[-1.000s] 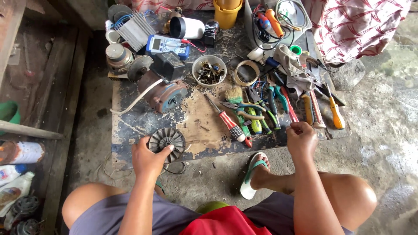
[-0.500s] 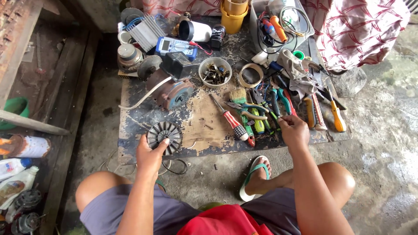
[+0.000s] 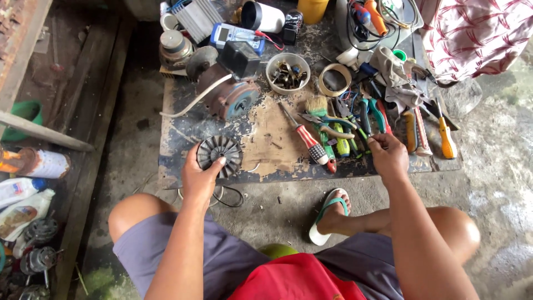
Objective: A person uses a screwdriver to clean or pry at a metal motor fan or stator component on a cluttered workbench.
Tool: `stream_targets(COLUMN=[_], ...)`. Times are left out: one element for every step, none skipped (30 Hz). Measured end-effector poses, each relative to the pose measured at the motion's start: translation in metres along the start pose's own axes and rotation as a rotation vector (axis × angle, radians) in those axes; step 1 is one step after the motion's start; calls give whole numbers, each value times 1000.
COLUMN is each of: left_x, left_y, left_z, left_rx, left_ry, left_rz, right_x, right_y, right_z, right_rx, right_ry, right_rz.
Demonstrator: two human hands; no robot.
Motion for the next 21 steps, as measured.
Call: stream_targets(left_x=[6, 8, 11, 9, 6, 5, -1, -6, -10, -6, -2, 2, 6, 11, 15, 16, 15, 15, 15, 14, 13], left_y=[-2, -2, -1, 0, 0, 0, 1, 1, -1, 1, 1, 1, 1, 1, 0, -1, -1, -1, -1, -3, -4], left_z=[1, 3, 5, 4, 3, 2, -1, -4, -6, -4, -1, 2, 3, 4, 6, 5, 5, 4, 3, 3, 4], left_rx=[-3, -42, -82, -90, -82, -74, -83, -50, -18, -26, -31, -35, -43, -50, -57, -56, -82, -102, -95, -94, -92], left_ry=[0, -42, -83, -86, -93, -98, -99, -54, -10, -12, 6, 22, 18, 15, 11, 11, -4, -20, -21, -27, -33], left_rz=[-3, 48, 98, 95, 110, 126, 123, 101, 80, 79, 67, 54, 53, 61, 70, 78, 94, 112, 123, 103, 83], right_x=[-2, -1, 0, 1, 1, 1, -3, -6, -9, -9, -10, -11, -13, -18, -22, -17, -12, -9, -10, -9, -8], right_y=[0, 0, -1, -1, 0, 0, -1, -3, -4, -6, -7, -7, -9, -10, -12, -9, -6, -2, -3, -2, -2], right_z=[-1, -1, -1, -1, 0, 1, 4, 7, 11, 11, 12, 14, 18, 21, 26, 21, 18, 12, 10, 10, 11], right_rx=[0, -7, -14, -13, -15, -15, -12, -13, -14, -11, -7, -5, -4, 1, 5, 10, 14, 17, 20, 26, 33], right_ry=[4, 17, 31, 40, 43, 45, 54, 66, 77, 84, 80, 77, 84, 73, 61, 57, 67, 71, 60, 48, 35], right_rz=[-1, 6, 14, 16, 9, 1, 2, -16, -34, -31, -57, -83, -79, -89, -100, -95, -68, -40, -34, -40, -45])
Point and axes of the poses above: each hand's wrist, its own z-axis towards the middle knuckle, its own y-axis out of the back of the hand, x = y × z, the point moved 5 cm from there along z, towards the middle knuckle, and after that the axes turned 8 degrees about -y, right-handed, at the moved point
